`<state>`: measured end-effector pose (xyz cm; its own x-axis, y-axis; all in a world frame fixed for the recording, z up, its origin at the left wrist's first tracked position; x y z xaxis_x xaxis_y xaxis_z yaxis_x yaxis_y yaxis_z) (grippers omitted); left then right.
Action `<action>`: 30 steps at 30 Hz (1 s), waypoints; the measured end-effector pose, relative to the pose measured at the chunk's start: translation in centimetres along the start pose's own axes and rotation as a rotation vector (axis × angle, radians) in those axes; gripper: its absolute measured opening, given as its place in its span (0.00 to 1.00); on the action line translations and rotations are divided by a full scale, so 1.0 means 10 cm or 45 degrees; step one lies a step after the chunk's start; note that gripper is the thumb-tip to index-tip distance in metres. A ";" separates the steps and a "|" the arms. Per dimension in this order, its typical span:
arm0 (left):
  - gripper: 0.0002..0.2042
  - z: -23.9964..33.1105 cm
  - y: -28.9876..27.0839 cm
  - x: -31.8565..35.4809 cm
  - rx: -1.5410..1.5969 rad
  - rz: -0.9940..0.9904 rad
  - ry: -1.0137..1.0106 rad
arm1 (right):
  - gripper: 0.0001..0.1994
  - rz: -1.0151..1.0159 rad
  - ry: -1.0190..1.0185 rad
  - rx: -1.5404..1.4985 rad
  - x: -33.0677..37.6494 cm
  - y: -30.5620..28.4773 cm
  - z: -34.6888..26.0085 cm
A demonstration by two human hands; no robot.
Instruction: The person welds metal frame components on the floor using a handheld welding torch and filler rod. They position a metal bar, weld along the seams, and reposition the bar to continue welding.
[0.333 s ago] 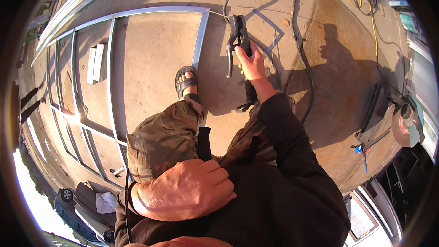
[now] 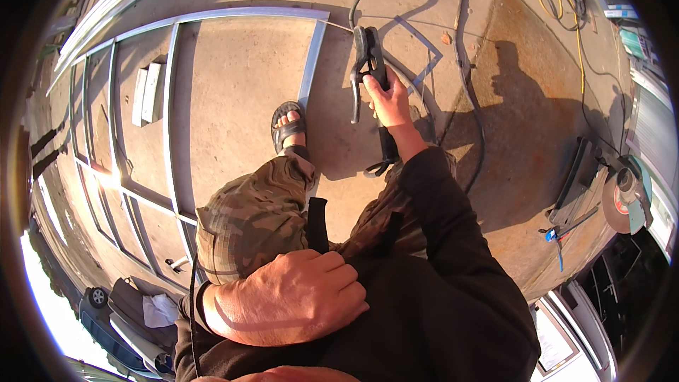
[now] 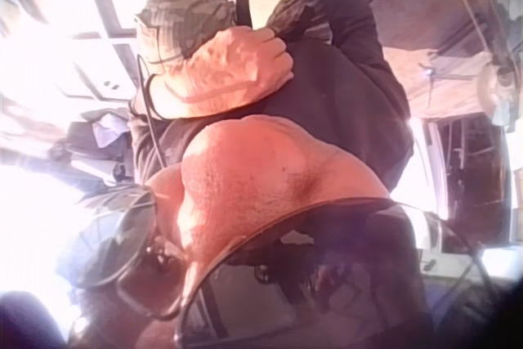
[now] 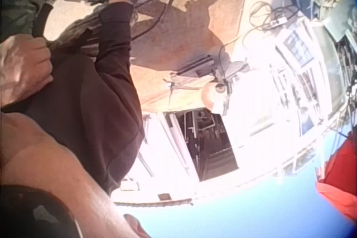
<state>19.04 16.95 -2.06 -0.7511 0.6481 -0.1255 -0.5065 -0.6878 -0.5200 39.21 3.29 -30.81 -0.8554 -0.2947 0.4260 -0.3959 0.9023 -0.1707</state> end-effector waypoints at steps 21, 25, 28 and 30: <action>0.11 -0.01 -0.01 -0.06 0.030 -0.027 -0.031 | 0.18 -0.007 -0.001 -0.010 -0.04 -0.02 0.04; 0.11 -0.01 0.00 -0.06 0.036 -0.015 -0.031 | 0.19 -0.008 -0.007 -0.035 -0.04 -0.01 0.05; 0.11 -0.01 0.02 -0.05 0.022 -0.017 -0.013 | 0.20 -0.009 -0.024 -0.031 -0.04 -0.01 0.05; 0.08 -0.01 0.03 -0.05 -0.017 0.021 0.015 | 0.20 0.003 -0.001 -0.044 -0.04 -0.02 0.05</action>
<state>19.35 16.44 -2.23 -0.7542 0.6407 -0.1439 -0.4884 -0.6939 -0.5291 39.49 3.08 -31.40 -0.8566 -0.2927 0.4249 -0.3819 0.9134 -0.1409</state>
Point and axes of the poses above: each hand's wrist, its own x-axis away from the middle knuckle, its own y-axis out of the palm, z = x × y, the point moved 4 cm from there along -x, towards the middle knuckle, and after that the axes turned 5 degrees about y, right-handed, at the moved point
